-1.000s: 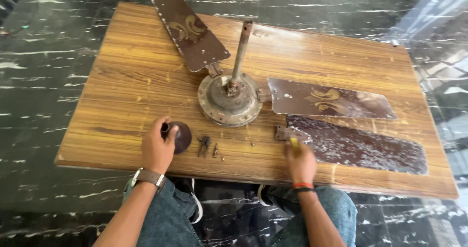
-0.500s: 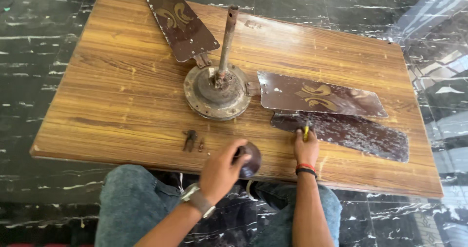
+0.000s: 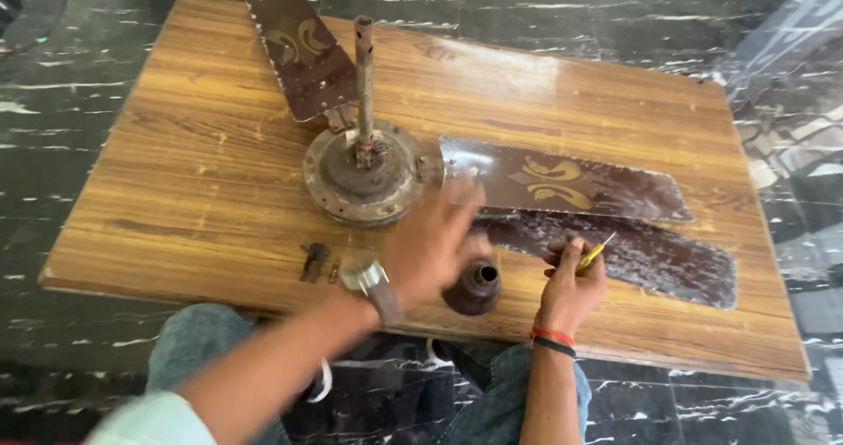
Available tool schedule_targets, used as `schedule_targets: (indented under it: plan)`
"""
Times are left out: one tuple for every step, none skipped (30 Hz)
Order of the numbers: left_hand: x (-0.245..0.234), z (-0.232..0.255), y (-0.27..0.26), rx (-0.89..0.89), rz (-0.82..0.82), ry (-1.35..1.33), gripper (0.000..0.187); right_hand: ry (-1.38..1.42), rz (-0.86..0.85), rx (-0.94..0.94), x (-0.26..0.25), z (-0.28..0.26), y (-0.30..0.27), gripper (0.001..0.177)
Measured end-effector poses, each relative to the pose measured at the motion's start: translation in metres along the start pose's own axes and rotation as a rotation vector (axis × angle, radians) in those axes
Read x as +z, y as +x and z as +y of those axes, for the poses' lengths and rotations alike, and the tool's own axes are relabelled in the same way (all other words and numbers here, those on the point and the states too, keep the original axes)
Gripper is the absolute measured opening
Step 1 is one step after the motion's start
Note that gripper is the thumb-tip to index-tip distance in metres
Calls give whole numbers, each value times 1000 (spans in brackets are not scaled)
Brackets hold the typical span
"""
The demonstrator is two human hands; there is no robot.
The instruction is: The person uses a screwdriver to remove screws from a ceiling fan hub and detaches the fan blades. The person then reattaches the blades and secures them with screws.
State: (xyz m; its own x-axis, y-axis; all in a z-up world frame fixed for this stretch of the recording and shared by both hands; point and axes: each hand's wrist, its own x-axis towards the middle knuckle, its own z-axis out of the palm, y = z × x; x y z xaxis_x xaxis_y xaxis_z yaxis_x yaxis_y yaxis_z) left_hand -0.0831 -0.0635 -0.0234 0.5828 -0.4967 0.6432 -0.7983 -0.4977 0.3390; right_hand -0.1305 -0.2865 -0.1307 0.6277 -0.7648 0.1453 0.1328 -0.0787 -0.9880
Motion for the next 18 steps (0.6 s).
schedule_targets:
  plan:
    - [-21,-17,24,-23,-69,96,59,2,-20,-17,4,-6,-7,20]
    - [-41,-33,46,-385,-350,84,55,-16,-62,-43,8,-11,-14,20]
    - [-63,-52,70,85,132,338,73,-34,-103,-69,12,-16,-21,20]
    - [-82,-67,90,92,177,460,70,-49,-139,-104,18,-22,-25,20]
    - [-101,-83,111,117,51,492,64,-95,-178,-165,23,-27,-33,19]
    - [-117,-96,126,142,-74,528,59,-137,-220,-227,30,-32,-43,19]
    - [-127,-103,135,66,-265,558,52,-178,-262,-289,38,-36,-52,19]
    - [-134,-108,145,-12,-454,580,45,-223,-321,-346,45,-42,-61,15]
    - [-138,-109,151,-93,-643,598,38,-267,-379,-403,49,-48,-71,15]
    - [-139,-109,155,-6,-578,673,36,-311,-438,-458,53,-54,-80,20]
    - [-138,-109,157,83,-512,746,35,-363,-444,-511,57,-59,-87,20]
    - [-136,-109,159,175,-447,813,33,-419,-448,-561,59,-65,-93,20]
    - [-135,-112,162,140,-464,806,24,-475,-450,-612,61,-70,-95,20]
    - [-134,-116,164,101,-483,796,15,-494,-442,-665,60,-74,-96,19]
    - [-133,-121,165,62,-502,785,9,-513,-433,-717,59,-77,-94,18]
    - [-132,-126,165,87,-498,790,8,-532,-425,-768,57,-79,-93,16]
    - [-132,-132,164,112,-495,794,7,-503,-433,-742,54,-80,-91,16]
    - [-134,-136,165,144,-490,805,7,-467,-434,-717,55,-82,-89,16]
